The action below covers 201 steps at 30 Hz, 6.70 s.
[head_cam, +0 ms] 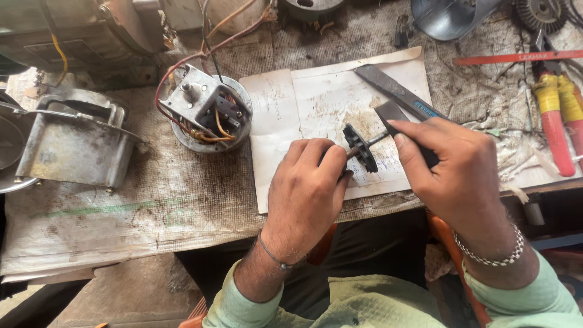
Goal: The person holds a motor armature with one hand and sands its steel shaft using a strip of sandpaper, rotating the armature and repositioning the paper to work along the shaft. Near the end they lift the armature and continue sanding while holding it up.
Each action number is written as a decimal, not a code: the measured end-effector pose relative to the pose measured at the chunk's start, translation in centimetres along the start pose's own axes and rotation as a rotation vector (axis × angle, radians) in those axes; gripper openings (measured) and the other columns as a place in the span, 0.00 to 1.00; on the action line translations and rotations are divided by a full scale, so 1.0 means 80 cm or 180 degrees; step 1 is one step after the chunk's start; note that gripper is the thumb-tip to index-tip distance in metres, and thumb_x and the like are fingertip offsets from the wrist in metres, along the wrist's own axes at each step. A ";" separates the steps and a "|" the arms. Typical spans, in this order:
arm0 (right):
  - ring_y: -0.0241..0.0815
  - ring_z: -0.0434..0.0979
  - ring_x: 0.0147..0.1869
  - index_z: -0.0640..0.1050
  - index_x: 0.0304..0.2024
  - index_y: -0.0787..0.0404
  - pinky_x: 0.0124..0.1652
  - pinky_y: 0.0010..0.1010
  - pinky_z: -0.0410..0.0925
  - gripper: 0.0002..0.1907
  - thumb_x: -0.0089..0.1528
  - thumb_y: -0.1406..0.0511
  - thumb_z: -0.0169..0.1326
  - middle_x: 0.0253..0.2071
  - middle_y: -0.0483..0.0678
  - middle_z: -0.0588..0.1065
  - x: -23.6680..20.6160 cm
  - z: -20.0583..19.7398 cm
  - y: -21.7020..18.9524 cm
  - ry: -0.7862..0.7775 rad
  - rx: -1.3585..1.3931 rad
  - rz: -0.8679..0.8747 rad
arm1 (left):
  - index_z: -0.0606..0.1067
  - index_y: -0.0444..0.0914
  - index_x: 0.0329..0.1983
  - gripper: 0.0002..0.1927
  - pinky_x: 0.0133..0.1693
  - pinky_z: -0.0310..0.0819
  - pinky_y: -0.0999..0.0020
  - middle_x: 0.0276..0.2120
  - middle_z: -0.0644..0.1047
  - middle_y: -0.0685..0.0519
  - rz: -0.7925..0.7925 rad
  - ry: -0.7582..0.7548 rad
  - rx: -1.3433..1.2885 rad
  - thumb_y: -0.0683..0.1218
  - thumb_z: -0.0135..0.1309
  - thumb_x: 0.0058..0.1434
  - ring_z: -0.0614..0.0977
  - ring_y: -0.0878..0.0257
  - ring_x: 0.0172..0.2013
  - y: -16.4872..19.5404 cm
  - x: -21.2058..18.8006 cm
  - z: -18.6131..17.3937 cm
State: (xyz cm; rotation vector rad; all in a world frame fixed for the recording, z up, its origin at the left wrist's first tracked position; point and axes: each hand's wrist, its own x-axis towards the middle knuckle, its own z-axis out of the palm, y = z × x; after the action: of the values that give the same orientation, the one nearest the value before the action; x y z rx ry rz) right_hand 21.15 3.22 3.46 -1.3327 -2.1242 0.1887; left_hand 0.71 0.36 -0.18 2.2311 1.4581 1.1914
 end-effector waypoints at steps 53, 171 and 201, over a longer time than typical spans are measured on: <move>0.48 0.75 0.27 0.84 0.51 0.59 0.28 0.37 0.66 0.13 0.63 0.68 0.59 0.30 0.51 0.76 -0.006 -0.005 -0.017 -0.0214 -0.0419 -0.0098 | 0.70 0.33 0.42 0.13 0.45 0.74 0.54 0.41 0.77 0.45 0.0073 -0.0139 -0.0217 0.35 0.60 0.55 0.77 0.47 0.41 -0.001 0.000 -0.002; 0.40 0.69 0.19 0.85 0.49 0.61 0.20 0.32 0.60 0.12 0.64 0.69 0.58 0.27 0.50 0.78 -0.004 -0.006 -0.004 -0.0387 -0.0138 0.0242 | 0.70 0.35 0.37 0.17 0.44 0.72 0.54 0.35 0.76 0.47 -0.0053 -0.0190 -0.0149 0.42 0.67 0.52 0.76 0.48 0.40 -0.010 -0.004 0.002; 0.48 0.75 0.28 0.85 0.50 0.61 0.29 0.37 0.66 0.11 0.67 0.67 0.58 0.32 0.53 0.77 -0.013 -0.006 -0.012 -0.0010 -0.0716 0.0125 | 0.70 0.34 0.37 0.18 0.43 0.72 0.55 0.35 0.74 0.46 -0.0060 -0.0165 -0.0114 0.42 0.67 0.49 0.76 0.48 0.39 -0.008 -0.003 0.001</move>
State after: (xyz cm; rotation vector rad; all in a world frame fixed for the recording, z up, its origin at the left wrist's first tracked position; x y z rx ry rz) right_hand 20.97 1.80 3.83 -1.5029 -2.1730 -0.0339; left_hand 0.33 0.48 -0.69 2.2030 1.4237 1.1361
